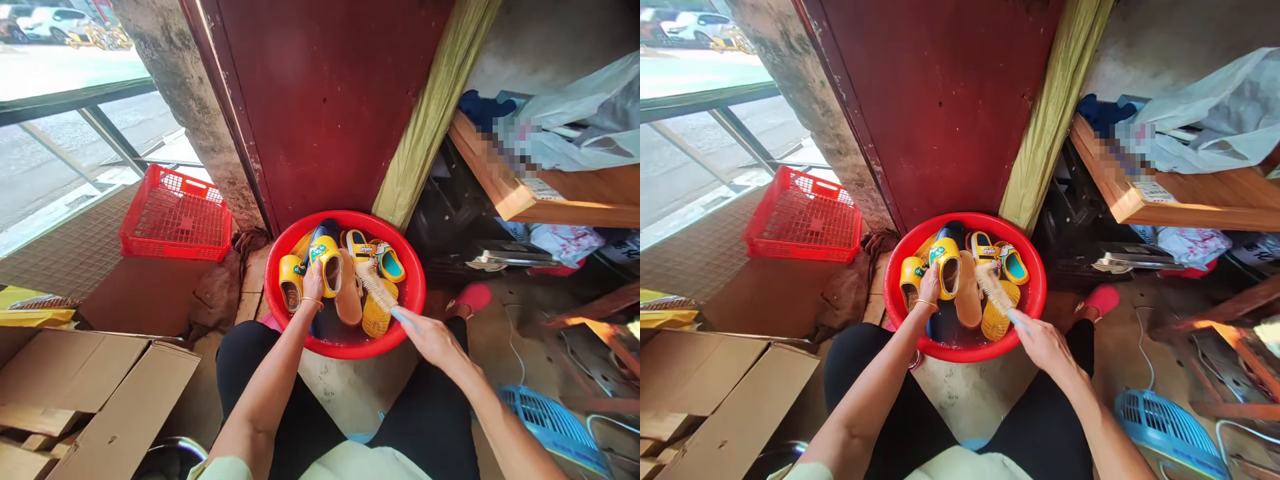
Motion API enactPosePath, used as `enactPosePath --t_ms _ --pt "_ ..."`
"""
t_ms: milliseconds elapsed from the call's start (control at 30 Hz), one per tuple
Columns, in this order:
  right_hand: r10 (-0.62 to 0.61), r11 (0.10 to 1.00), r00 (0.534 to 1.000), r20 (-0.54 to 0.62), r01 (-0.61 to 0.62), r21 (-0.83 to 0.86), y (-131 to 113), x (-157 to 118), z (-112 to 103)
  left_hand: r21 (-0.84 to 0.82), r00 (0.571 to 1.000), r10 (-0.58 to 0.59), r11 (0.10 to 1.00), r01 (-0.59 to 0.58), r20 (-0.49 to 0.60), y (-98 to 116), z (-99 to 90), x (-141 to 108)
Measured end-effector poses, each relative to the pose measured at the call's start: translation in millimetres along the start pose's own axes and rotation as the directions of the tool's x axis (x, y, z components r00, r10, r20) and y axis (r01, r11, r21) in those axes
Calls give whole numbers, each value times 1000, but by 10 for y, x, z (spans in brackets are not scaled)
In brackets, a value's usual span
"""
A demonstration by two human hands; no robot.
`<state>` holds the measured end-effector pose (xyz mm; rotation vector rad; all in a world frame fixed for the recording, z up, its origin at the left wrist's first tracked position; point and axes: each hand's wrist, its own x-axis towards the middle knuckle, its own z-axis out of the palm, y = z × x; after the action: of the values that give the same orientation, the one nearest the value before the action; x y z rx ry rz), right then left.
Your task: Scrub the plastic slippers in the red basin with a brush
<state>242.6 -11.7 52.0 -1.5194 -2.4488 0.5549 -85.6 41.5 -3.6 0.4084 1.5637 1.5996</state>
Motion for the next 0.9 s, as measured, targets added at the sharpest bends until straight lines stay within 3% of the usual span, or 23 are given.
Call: enactPosePath --t_ms 100,233,367,467,533,700,900 --pt "151 948 984 -91 -170 -268 235 197 -172 387 982 188 908 -163 -29 119 -139 94" --pt "199 886 979 -37 -196 -419 330 616 -228 562 974 228 807 -180 -16 222 -266 147" --pt "188 900 981 -40 -188 -392 220 1023 7 685 961 272 708 -172 -39 255 -288 102" --pt "204 911 977 -67 -215 -351 156 1198 218 733 913 407 616 -288 17 248 -289 103" --pt "215 918 974 -79 -229 -325 164 1230 310 736 889 456 587 -337 43 221 -302 134" --pt "160 967 959 -232 -200 -159 278 1091 382 684 921 390 672 -282 -4 85 -334 181" --pt "134 985 925 -356 -164 -55 215 906 149 750 918 392 590 -301 60 6 -343 91"
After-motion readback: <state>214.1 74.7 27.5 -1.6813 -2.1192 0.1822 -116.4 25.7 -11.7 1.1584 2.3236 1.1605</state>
